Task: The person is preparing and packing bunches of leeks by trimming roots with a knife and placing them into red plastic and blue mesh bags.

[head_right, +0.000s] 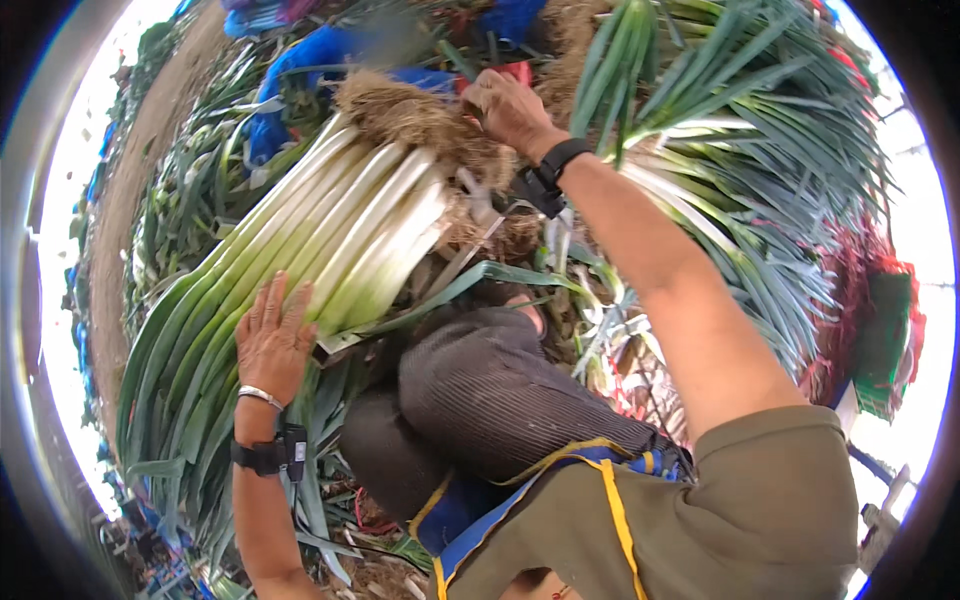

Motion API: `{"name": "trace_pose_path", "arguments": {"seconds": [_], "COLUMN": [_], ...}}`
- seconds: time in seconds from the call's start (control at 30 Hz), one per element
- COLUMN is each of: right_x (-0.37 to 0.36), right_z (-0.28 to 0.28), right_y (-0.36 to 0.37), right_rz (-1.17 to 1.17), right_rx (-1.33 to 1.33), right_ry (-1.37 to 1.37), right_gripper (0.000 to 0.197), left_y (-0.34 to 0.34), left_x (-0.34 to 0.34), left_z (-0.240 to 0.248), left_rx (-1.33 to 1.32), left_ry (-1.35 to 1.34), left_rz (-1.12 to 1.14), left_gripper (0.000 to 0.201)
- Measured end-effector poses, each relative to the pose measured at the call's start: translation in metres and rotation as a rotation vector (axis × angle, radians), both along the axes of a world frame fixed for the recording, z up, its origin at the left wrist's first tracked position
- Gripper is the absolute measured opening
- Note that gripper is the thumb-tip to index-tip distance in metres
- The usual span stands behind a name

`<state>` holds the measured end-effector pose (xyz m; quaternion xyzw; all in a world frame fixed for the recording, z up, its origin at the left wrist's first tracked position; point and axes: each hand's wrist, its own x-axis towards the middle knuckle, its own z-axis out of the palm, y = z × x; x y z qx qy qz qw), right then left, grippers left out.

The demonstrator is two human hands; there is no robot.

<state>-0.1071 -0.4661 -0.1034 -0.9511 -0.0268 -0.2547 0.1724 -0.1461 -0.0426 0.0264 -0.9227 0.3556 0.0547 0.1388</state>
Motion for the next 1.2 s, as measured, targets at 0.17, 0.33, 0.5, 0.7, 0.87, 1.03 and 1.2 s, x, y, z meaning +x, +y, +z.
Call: {"name": "trace_pose_path", "arguments": {"seconds": [0.17, 0.33, 0.5, 0.7, 0.87, 1.03, 1.2], "right_x": [-0.113, -0.215, -0.153, -0.094, -0.118, -0.206, -0.394], "right_z": [-0.098, -0.111, -0.074, -0.058, -0.107, -0.162, -0.231], "right_y": [-0.086, -0.022, 0.123, 0.181, 0.159, 0.059, -0.061], "right_rz": [-0.097, 0.066, 0.569, 0.810, 0.885, 0.515, -0.111], "right_rx": [-0.071, 0.367, 0.839, 0.625, 0.753, 0.647, 0.107], "right_ry": [0.996, 0.811, 0.572, 0.748, 0.930, 0.811, 1.296], "right_gripper": [0.022, 0.022, 0.032, 0.046, 0.040, 0.033, 0.022], "left_y": [-0.008, -0.008, -0.001, -0.007, 0.006, -0.009, -0.019], "left_x": [-0.002, -0.002, 0.004, 0.006, 0.010, 0.006, 0.007], "left_z": [-0.002, -0.002, -0.008, -0.006, -0.021, -0.016, -0.017], "left_rx": [0.013, 0.046, -0.026, -0.107, -0.134, -0.088, -0.079], "left_ry": [-0.040, -0.001, -0.022, -0.070, -0.122, -0.110, -0.082], "left_rz": [0.003, 0.029, 0.007, 0.012, -0.066, -0.044, -0.030], "left_gripper": [0.053, 0.054, 0.046, 0.037, 0.036, 0.040, 0.041]}}
